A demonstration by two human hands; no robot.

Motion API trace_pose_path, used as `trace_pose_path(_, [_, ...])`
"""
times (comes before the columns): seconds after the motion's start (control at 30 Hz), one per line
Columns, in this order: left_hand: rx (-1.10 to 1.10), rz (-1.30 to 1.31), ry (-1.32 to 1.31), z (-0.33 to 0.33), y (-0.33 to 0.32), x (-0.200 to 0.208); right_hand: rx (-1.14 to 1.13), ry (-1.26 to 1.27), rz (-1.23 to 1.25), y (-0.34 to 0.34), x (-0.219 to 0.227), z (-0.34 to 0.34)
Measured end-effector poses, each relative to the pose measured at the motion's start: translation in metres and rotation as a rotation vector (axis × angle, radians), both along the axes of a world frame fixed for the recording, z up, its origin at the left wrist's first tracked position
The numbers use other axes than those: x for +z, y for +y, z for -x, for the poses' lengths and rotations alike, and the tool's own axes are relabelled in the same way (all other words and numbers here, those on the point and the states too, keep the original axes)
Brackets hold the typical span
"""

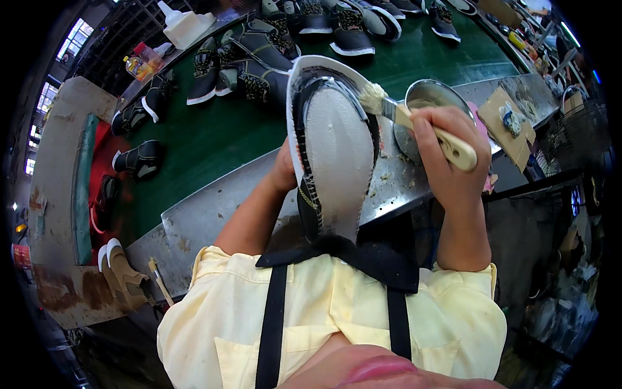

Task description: The person applies glue to the bottom of shoes using a brush and then places the shoes back onto the conveyor belt.

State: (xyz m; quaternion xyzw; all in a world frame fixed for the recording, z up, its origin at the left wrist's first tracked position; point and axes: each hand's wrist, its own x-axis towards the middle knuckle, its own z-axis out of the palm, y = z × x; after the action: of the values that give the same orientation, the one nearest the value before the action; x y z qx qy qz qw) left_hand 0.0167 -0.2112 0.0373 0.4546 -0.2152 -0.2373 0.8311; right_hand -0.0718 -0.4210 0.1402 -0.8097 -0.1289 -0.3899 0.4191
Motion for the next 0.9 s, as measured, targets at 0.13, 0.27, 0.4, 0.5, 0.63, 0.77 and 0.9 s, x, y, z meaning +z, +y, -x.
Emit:
trace_pose_path(0.13, [0.007,0.066,-0.175,0.003,0.008,-0.003,0.058,0.155,0.032,-0.008,-0.012,0.032])
trace_pose_path(0.27, [-0.028,0.232,0.046,0.004,0.016,-0.015,0.036,0.123,0.014,-0.021,-0.018,0.038])
trace_pose_path(0.4, [0.006,0.078,0.085,0.003,0.011,-0.013,0.166,-0.088,-0.145,-0.019,-0.012,0.016])
trace_pose_path(0.5, [0.012,-0.022,-0.058,0.007,0.008,-0.005,0.207,-0.103,-0.020,-0.011,-0.007,0.004])
trace_pose_path(0.63, [0.060,0.037,0.037,0.011,0.010,-0.001,0.201,0.109,0.026,-0.014,-0.015,0.032])
trace_pose_path(0.77, [0.068,-0.017,0.019,0.008,0.014,-0.007,0.224,0.161,-0.144,-0.031,-0.024,0.049])
trace_pose_path(0.9, [0.052,-0.190,-0.088,-0.002,0.025,-0.014,0.126,0.162,-0.468,-0.054,-0.027,0.049])
